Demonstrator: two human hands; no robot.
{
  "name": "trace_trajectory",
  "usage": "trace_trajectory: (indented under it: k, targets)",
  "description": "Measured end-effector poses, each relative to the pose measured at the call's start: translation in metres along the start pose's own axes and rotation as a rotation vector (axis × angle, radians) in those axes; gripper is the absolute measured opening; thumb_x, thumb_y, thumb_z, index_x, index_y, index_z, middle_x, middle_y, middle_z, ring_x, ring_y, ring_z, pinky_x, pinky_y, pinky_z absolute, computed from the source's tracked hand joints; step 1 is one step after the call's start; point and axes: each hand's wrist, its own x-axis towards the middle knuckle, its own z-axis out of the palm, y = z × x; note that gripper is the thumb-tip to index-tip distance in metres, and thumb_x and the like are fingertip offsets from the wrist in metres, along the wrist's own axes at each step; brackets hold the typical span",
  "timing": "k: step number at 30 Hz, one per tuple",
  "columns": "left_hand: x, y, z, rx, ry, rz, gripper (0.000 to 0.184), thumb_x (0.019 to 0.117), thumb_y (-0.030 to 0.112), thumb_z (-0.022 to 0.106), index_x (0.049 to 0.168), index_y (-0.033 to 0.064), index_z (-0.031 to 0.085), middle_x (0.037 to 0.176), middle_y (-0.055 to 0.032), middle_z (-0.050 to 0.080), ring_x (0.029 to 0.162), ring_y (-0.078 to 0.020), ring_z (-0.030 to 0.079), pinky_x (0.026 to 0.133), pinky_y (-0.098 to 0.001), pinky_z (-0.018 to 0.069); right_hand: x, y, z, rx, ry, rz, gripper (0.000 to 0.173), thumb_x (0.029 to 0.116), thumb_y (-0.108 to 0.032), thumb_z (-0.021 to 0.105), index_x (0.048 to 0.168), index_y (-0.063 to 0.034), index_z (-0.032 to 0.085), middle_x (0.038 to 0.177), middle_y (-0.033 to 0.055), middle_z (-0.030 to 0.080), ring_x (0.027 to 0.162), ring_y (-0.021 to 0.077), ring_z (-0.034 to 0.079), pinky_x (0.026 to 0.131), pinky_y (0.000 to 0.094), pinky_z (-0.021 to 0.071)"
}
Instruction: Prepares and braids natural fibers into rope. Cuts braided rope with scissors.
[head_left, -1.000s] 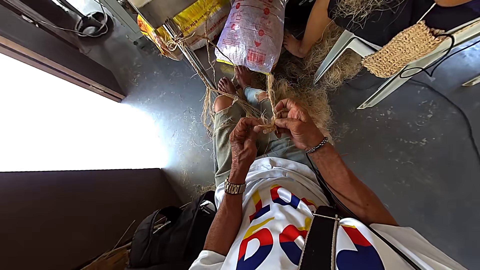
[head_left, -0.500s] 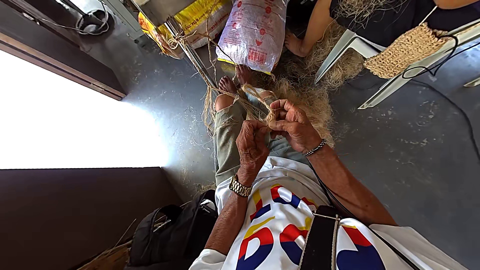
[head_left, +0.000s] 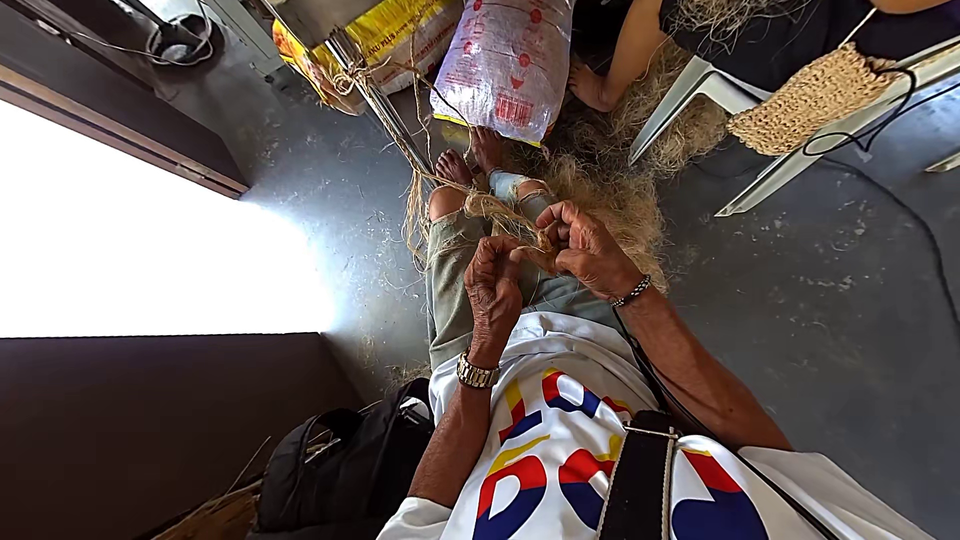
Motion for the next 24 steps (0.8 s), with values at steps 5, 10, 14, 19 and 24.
trace_trajectory:
  k: [5,10,14,19,24]
  targets:
    - [0.002,0.001,-0.004,-0.328,-0.052,-0.162,0.008,0.102,0.018,0.06,0.104,0.016,0.067,0.104,0.0026,0.068,0.099,-0.009,0.064,0.09,-0.0296,0.054,0.0,-0.003,-0.002,0.17,0.013,0.048,0.048,0.0729,0.009,0.055,0.118,-0.0084,0.056,0.088,0.0064,0.063,0.064,0.0107,0.058,0.05,0.0226,0.0459]
    - [0.002,-0.003,-0.012,-0.369,-0.119,-0.183,0.008,0.1027,0.018,0.059,0.106,0.0165,0.066,0.1,0.0032,0.066,0.092,-0.0079,0.064,0.087,-0.0288,0.0551,0.002,0.003,0.001,0.357,0.016,0.014,0.036,0.0837,0.005,0.057,0.115,-0.0116,0.058,0.082,0.0053,0.062,0.058,0.008,0.055,0.049,0.0206,0.0469]
    - [0.002,0.0,-0.008,-0.122,-0.152,-0.141,0.014,0.0975,0.009,0.058,0.111,0.0105,0.062,0.094,0.0033,0.066,0.082,-0.0058,0.063,0.075,-0.0253,0.0557,0.004,0.001,0.007,0.314,0.042,-0.025,0.021,0.0957,-0.003,0.058,0.115,-0.0107,0.06,0.085,0.0014,0.063,0.068,0.0066,0.061,0.063,0.0232,0.0552]
    - [0.004,-0.001,-0.009,-0.175,-0.197,-0.174,0.019,0.0893,0.005,0.065,0.109,0.0035,0.064,0.091,-0.0039,0.069,0.082,-0.0128,0.067,0.077,-0.0332,0.0583,0.01,0.006,0.0,0.185,0.123,-0.082,0.025,0.0899,0.001,0.063,0.113,-0.007,0.061,0.085,0.0042,0.063,0.072,0.0117,0.062,0.067,0.0294,0.056]
    - [0.006,0.005,-0.002,-0.248,-0.165,-0.205,0.026,0.0938,0.012,0.064,0.113,-0.0043,0.059,0.088,-0.0045,0.07,0.078,-0.0135,0.069,0.075,-0.0328,0.0595,0.015,0.015,0.0,-0.15,0.183,-0.25,0.022,0.0886,0.002,0.06,0.111,0.0034,0.062,0.086,0.0048,0.066,0.075,0.0083,0.065,0.07,0.0252,0.0571]
